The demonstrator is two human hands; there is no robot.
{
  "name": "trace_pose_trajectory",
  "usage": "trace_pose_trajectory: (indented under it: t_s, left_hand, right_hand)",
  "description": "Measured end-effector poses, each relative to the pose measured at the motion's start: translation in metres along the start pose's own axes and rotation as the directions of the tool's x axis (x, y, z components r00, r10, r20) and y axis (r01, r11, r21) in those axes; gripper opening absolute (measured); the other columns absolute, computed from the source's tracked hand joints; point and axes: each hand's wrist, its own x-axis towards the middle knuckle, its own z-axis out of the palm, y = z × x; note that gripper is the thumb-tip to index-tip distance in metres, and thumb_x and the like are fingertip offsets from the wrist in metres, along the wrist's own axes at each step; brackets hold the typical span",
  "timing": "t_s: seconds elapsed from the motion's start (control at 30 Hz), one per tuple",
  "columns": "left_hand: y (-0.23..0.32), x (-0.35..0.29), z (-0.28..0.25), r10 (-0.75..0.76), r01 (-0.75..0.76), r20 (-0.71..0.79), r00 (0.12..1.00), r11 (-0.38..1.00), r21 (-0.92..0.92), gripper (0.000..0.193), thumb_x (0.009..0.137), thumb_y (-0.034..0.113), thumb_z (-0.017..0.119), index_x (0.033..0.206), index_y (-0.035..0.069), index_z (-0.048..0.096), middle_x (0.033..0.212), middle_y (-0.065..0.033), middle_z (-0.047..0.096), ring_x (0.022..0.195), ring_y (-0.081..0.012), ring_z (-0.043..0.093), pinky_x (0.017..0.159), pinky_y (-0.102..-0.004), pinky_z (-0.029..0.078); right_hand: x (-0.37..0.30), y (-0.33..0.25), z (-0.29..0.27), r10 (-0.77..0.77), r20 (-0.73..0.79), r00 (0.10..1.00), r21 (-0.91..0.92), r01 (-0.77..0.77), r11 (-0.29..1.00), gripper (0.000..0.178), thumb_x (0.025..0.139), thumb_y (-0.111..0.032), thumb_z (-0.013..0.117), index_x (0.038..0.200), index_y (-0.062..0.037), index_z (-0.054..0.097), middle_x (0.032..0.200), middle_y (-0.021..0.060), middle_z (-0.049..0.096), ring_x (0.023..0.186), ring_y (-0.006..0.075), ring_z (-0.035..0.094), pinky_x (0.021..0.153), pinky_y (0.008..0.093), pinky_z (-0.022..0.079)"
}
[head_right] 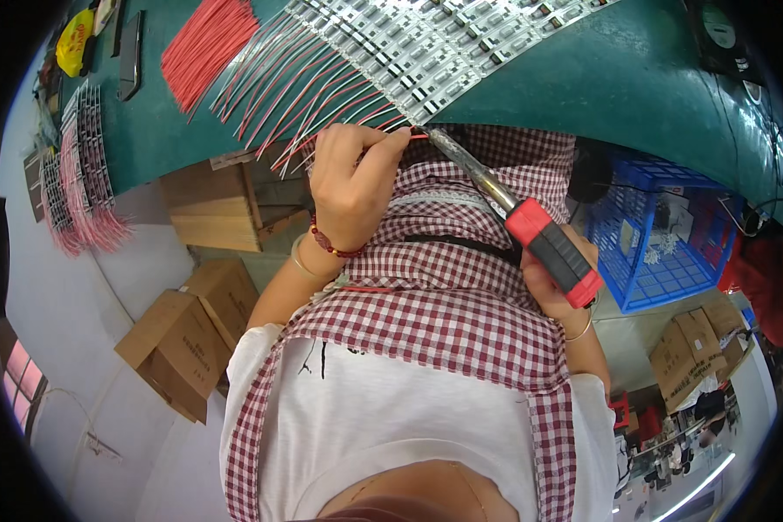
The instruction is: The person uses a soldering iron to attach red and white wires to a grid of electronic components on a green workbench. They repeatedly pick up individual wires, position them on the component grid, and apply the soldering iron to secure the connections.
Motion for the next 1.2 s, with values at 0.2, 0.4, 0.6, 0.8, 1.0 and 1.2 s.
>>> trace_pose_trajectory:
  t_s: [0.2,0.4,0.6,0.8,1.0,1.2]
  left_hand:
    - [0.000,0.001,0.003,0.003,-0.003,-0.016,1.000,1.000,0.002,0.025,0.065,-0.005,0.073,0.088,0.003,0.069,0.074,-0.0039,0.054,0.067,-0.0204,0.053,0.060,-0.0320,0.041]
    - [0.000,0.003,0.003,0.001,-0.001,-0.014,1.000,1.000,-0.001,0.024,0.065,-0.005,0.073,0.088,0.003,0.069,0.074,-0.0040,0.054,0.068,-0.0205,0.053,0.060,-0.0322,0.041]
    - [0.000,0.002,0.002,-0.009,0.009,-0.007,1.000,1.000,-0.009,0.024,0.066,-0.005,0.072,0.088,0.003,0.068,0.075,-0.0044,0.055,0.068,-0.0209,0.053,0.060,-0.0323,0.041]
    - [0.001,0.003,0.003,-0.023,0.023,0.007,1.000,1.000,-0.011,0.023,0.066,-0.004,0.073,0.087,0.003,0.068,0.076,-0.0045,0.055,0.069,-0.0211,0.053,0.061,-0.0326,0.041]
    - [0.003,0.010,-0.006,-0.062,0.062,0.001,0.998,0.998,0.022,0.020,0.067,-0.002,0.074,0.084,0.006,0.067,0.076,-0.0040,0.056,0.070,-0.0214,0.054,0.063,-0.0330,0.042]
    - [-0.042,0.046,-0.054,-0.165,0.198,-0.146,0.975,0.949,0.248,0.010,0.073,0.006,0.073,0.079,0.007,0.065,0.075,-0.0063,0.058,0.074,-0.0243,0.056,0.066,-0.0342,0.044]
  right_hand:
    - [0.006,-0.015,-0.008,0.102,0.037,0.994,0.323,-0.109,0.940,0.015,0.074,-0.019,0.070,0.079,-0.0063,0.064,0.072,0.0080,0.061,0.057,0.0257,0.059,0.051,0.0342,0.044]
    - [0.008,-0.010,0.000,-0.008,-0.061,0.998,-0.058,0.004,0.998,0.013,0.074,-0.018,0.069,0.078,-0.0061,0.065,0.069,0.0059,0.062,0.058,0.0239,0.060,0.053,0.0344,0.045]
    - [0.007,-0.017,-0.007,0.057,0.008,0.998,0.231,-0.057,0.971,0.010,0.075,-0.015,0.069,0.077,-0.0063,0.065,0.070,0.0061,0.062,0.059,0.0248,0.059,0.054,0.0347,0.046]
    - [0.004,-0.013,-0.008,0.135,-0.011,0.991,0.336,-0.124,0.934,0.032,0.084,-0.035,0.068,0.090,-0.0030,0.064,0.072,0.0028,0.062,0.060,0.0184,0.058,0.055,0.0329,0.046]
    - [0.030,-0.035,-0.009,0.240,-0.042,0.970,0.746,-0.129,0.653,0.064,0.086,-0.053,0.059,0.118,0.0016,0.045,0.063,0.0056,0.050,0.048,0.0120,0.043,0.049,0.0255,0.037]
    - [0.081,-0.038,-0.031,0.222,-0.194,0.956,0.893,0.078,0.444,0.058,0.092,-0.051,0.051,0.117,0.0011,0.046,0.073,0.0111,0.054,0.060,0.0152,0.051,0.061,0.0296,0.047]
